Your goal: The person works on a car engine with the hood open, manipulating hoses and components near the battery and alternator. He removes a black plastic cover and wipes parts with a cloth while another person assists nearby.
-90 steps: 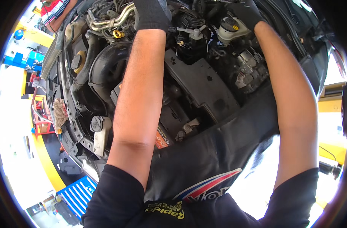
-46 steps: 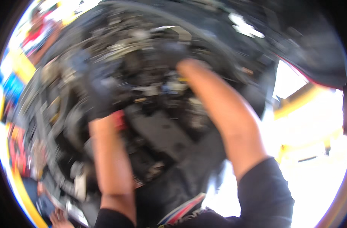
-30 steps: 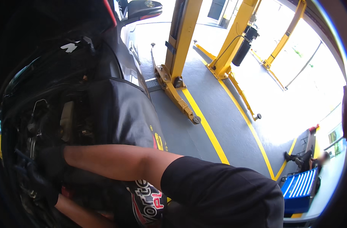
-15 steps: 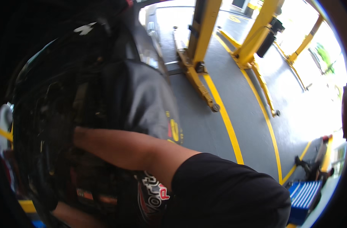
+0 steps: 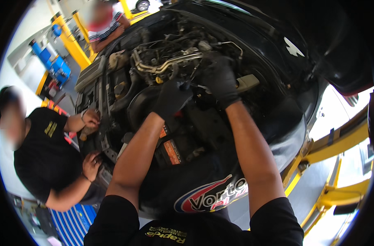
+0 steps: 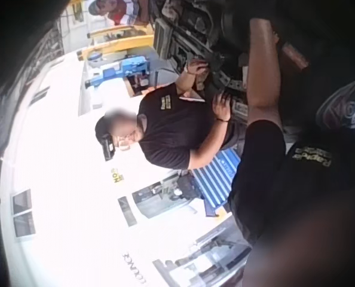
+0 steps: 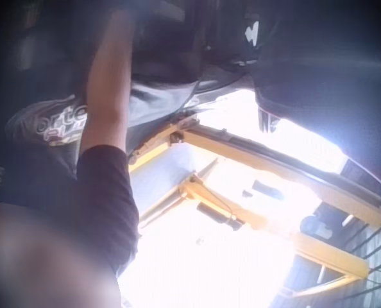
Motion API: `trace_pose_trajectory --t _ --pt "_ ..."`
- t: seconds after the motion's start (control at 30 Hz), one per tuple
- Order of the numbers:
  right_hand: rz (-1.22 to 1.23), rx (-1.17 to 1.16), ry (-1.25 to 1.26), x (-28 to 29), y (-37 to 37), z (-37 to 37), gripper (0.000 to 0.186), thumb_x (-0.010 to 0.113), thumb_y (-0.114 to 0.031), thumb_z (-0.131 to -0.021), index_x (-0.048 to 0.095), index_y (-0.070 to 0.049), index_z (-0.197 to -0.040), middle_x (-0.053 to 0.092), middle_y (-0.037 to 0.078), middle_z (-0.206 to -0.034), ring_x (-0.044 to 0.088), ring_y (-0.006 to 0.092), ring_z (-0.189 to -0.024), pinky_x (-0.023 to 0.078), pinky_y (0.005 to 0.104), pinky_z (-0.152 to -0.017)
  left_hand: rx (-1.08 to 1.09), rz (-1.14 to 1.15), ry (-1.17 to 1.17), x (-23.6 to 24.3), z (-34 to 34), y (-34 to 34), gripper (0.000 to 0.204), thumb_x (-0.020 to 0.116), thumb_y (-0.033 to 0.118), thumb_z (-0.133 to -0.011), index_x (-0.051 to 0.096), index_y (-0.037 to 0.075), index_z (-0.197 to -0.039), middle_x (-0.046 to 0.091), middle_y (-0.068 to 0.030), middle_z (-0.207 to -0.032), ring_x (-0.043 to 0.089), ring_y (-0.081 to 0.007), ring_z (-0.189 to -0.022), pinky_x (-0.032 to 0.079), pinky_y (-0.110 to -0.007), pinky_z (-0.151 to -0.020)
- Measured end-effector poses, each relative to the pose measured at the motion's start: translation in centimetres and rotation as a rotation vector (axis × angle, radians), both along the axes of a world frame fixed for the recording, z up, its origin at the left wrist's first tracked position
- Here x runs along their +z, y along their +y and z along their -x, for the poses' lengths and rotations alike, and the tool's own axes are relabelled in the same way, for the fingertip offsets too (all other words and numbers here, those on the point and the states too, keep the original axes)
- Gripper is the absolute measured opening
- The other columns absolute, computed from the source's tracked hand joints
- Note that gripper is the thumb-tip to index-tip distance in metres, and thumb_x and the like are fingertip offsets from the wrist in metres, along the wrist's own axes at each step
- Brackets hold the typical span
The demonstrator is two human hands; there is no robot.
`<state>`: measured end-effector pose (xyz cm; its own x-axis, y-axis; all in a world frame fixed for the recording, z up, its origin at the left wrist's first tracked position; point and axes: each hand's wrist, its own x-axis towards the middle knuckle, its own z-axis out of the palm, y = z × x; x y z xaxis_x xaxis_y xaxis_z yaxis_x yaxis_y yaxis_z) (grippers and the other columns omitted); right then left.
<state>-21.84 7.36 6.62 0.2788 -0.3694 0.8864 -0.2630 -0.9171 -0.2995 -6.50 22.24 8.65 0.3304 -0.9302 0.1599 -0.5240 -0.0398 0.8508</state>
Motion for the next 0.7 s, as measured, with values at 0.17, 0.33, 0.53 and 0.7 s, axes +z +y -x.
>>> trace_pose_trajectory --t 0.17,0.33,0.53,0.7 --pt "-0.512 0.182 -0.448 0.5 -5.4 2.3 0.036 0.065 -0.015 -0.098 0.061 -0.003 -0.132 0.070 0.010 -0.118 0.068 0.0253 -0.108 0.055 0.0346 -0.088 0.049 0.098 0.405 -3.6 0.8 -2.2 0.021 0.073 0.017 -0.087 0.072 -0.004 -0.092 0.068 -0.0084 -0.072 0.063 -0.0143 -0.062 0.051 -0.033 -0.058" --pt "-1.147 0.575 -0.053 3.7 -10.6 4.9 0.034 0.063 -0.018 -0.103 0.063 -0.005 -0.134 0.070 0.009 -0.117 0.068 0.0167 -0.104 0.058 0.0260 -0.077 0.068 0.085 0.593 -5.9 1.7 -4.0 0.021 0.070 0.018 -0.089 0.073 -0.002 -0.096 0.069 -0.0086 -0.073 0.065 -0.0190 -0.065 0.054 -0.038 -0.067" --pt "-0.619 0.436 0.618 6.1 -16.3 4.7 0.030 0.063 -0.022 -0.103 0.068 -0.007 -0.129 0.071 0.008 -0.113 0.067 0.0153 -0.101 0.055 0.0303 -0.083 0.089 0.014 -0.234 -4.1 2.0 -5.9 0.024 0.065 0.019 -0.086 0.075 0.002 -0.100 0.074 -0.0199 -0.086 0.073 -0.0387 -0.084 0.058 -0.046 -0.082" --pt "-0.533 0.340 0.780 5.0 -17.9 4.1 0.031 0.064 -0.020 -0.100 0.068 -0.006 -0.128 0.073 0.015 -0.110 0.070 0.0268 -0.103 0.055 0.0411 -0.090 0.134 -0.219 -0.641 -2.5 1.4 -8.2 0.024 0.065 0.020 -0.083 0.079 0.007 -0.097 0.078 -0.0166 -0.100 0.075 -0.0339 -0.102 0.056 -0.048 -0.094"
